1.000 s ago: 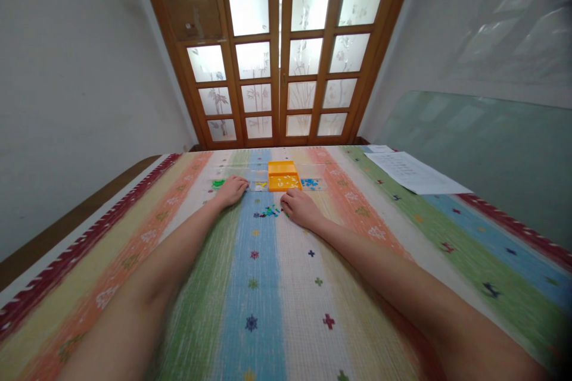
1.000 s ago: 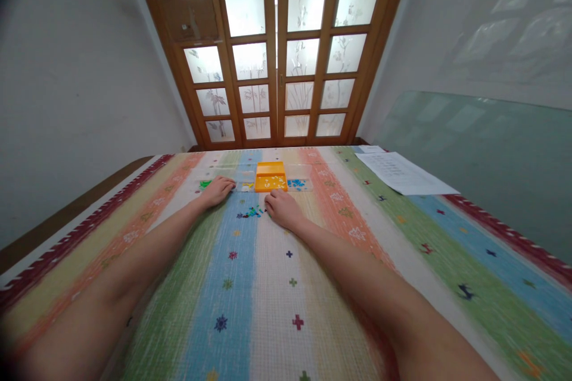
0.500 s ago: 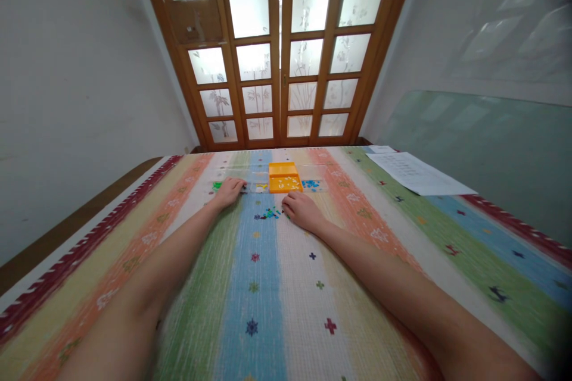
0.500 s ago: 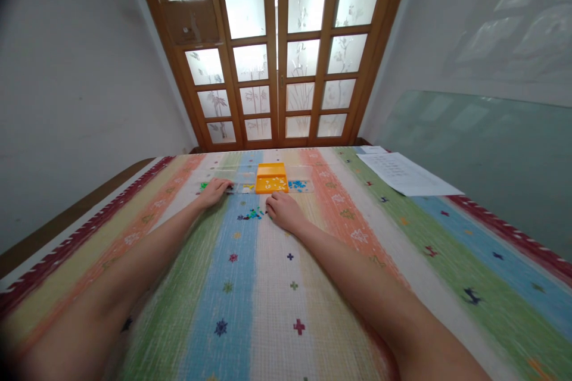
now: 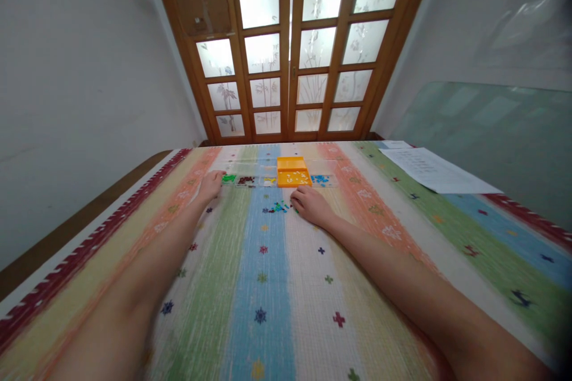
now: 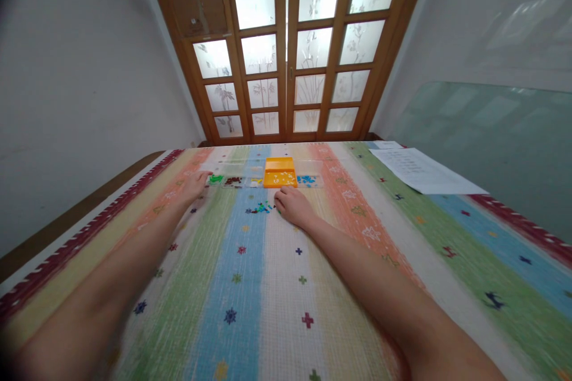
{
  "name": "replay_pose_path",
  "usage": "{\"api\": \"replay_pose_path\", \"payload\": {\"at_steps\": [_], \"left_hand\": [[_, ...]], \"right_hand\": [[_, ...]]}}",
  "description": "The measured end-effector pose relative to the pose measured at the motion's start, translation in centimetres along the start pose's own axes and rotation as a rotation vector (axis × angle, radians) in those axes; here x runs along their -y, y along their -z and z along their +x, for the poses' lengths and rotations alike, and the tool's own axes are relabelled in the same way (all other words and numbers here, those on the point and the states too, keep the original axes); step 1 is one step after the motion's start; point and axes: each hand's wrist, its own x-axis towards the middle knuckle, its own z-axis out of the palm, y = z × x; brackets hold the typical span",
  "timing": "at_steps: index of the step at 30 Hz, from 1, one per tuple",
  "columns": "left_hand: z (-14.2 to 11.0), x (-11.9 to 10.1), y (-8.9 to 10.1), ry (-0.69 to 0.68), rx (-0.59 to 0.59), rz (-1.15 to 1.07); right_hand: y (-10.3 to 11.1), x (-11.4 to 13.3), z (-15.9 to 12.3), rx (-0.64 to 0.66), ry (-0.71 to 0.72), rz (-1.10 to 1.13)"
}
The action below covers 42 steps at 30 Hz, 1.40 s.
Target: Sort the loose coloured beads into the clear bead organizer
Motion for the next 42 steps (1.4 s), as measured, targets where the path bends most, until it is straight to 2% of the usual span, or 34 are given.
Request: {"api": "replay_pose_path", "payload": {"at_steps": [3, 6, 9, 12, 16, 19, 24, 31, 36, 42], "left_hand": [[-0.3, -0.2, -0.5, -0.016, -0.044, 0.061], [-0.8, -2.0, -1.0, -0.177, -0.05, 0.107], [-1.6, -5.3, -1.5, -0.423, 0.119, 0.073], [-2.6, -8.8, -2.4, -0.59, 0.292, 0.035], [-3.7, -12.5, -3.6, -0.714, 0.392, 0.054], [-4.0, -14.1, -4.1, -0.76, 0.417, 0.093], [-4.3, -14.6, -4.5, -0.804, 0.473, 0.113], [-4.7, -14.6, -5.1, -0.773, 0.422, 0.094], [-4.7, -14.4, -4.7, -0.742, 0.379, 0.103], [-4.6, -14.3, -4.4, -0.744, 0.425, 0.087]], "right_hand": [[-0.1, 0.0, 0.0, -0.002, -0.005, -0.009], [-0.2, -0.1, 0.0, 0.002, -0.006, -0.005], [-0.2, -0.1, 0.0, -0.001, -0.003, 0.003], [-0.2, 0.0, 0.0, -0.003, -0.003, -0.006], [-0.1, 0.1, 0.0, 0.006, -0.005, -0.026], [0.0, 0.3, 0.0, 0.011, -0.006, -0.029], [0.0, 0.3, 0.0, 0.009, -0.004, -0.03], [0.1, 0.3, 0.0, 0.013, -0.011, -0.036], [0.1, 0.3, 0.0, 0.002, -0.005, -0.025], [-0.1, 0.1, 0.0, -0.009, -0.008, 0.009]]}}
